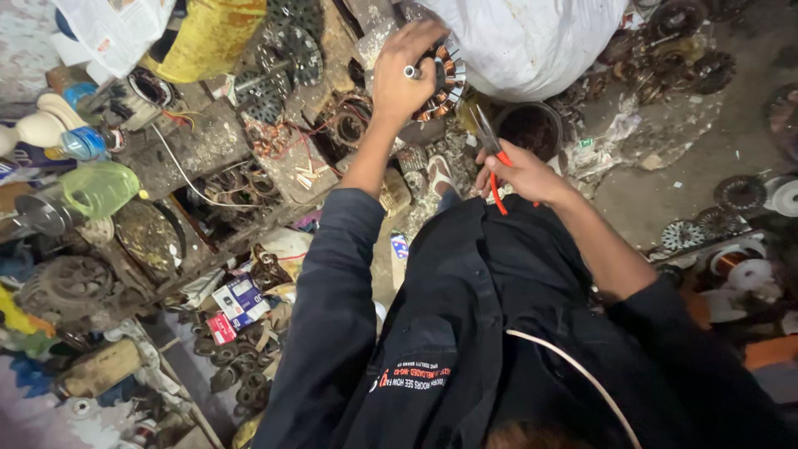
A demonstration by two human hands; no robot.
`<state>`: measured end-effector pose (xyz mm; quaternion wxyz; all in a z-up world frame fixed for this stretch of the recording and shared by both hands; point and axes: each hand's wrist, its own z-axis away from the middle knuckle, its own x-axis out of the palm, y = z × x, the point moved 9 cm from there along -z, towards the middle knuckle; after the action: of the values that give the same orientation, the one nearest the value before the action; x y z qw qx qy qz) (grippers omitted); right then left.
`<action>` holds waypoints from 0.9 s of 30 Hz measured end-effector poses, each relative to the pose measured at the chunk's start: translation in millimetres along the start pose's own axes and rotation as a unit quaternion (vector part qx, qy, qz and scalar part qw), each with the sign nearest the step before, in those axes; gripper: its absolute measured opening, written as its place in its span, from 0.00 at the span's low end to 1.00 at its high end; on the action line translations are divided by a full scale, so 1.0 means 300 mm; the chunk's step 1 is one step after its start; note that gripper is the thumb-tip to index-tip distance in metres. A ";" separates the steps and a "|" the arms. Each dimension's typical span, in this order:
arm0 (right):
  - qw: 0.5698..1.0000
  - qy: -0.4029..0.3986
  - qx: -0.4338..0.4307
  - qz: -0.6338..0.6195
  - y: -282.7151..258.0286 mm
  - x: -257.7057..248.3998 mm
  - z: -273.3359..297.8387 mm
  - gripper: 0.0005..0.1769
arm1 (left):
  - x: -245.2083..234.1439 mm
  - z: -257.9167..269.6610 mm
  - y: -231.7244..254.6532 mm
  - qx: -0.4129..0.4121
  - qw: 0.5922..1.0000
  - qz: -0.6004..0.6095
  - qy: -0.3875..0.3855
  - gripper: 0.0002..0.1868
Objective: The person uses pliers to repeatedly pull and separate copper wire coils from a cylindrical motor stator. The person holds the stator with one hand and uses the pliers with the other to extract the wire, which falls into a container below.
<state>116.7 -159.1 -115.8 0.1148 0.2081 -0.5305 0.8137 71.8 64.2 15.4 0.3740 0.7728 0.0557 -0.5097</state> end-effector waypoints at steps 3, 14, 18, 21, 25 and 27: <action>0.999 -0.003 0.039 -0.021 -0.022 0.039 -0.012 0.13 | 0.002 -0.004 -0.006 -0.001 1.000 -0.009 -0.003 0.26; 0.998 -0.002 0.055 -0.021 -0.051 0.054 -0.031 0.12 | 0.017 0.009 -0.030 0.003 1.000 0.001 0.011 0.25; 0.997 0.002 0.071 0.025 -0.059 0.044 -0.045 0.13 | -0.004 0.001 -0.035 -0.005 1.000 0.003 0.018 0.25; 0.997 -0.031 0.069 -0.014 -0.094 0.053 -0.034 0.14 | 0.000 -0.010 -0.026 0.005 1.000 0.004 0.014 0.25; 0.991 -0.035 0.125 0.009 -0.107 0.043 -0.044 0.16 | 0.011 -0.004 -0.025 0.006 1.000 0.015 0.001 0.25; 0.988 -0.052 0.140 -0.025 -0.115 0.066 -0.063 0.16 | -0.003 -0.007 -0.024 0.012 1.000 0.010 0.013 0.25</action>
<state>109.2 -128.4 -85.2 0.0771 0.2779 -0.4108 0.8649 69.4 70.9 12.8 0.3688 0.7842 0.0464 -0.4968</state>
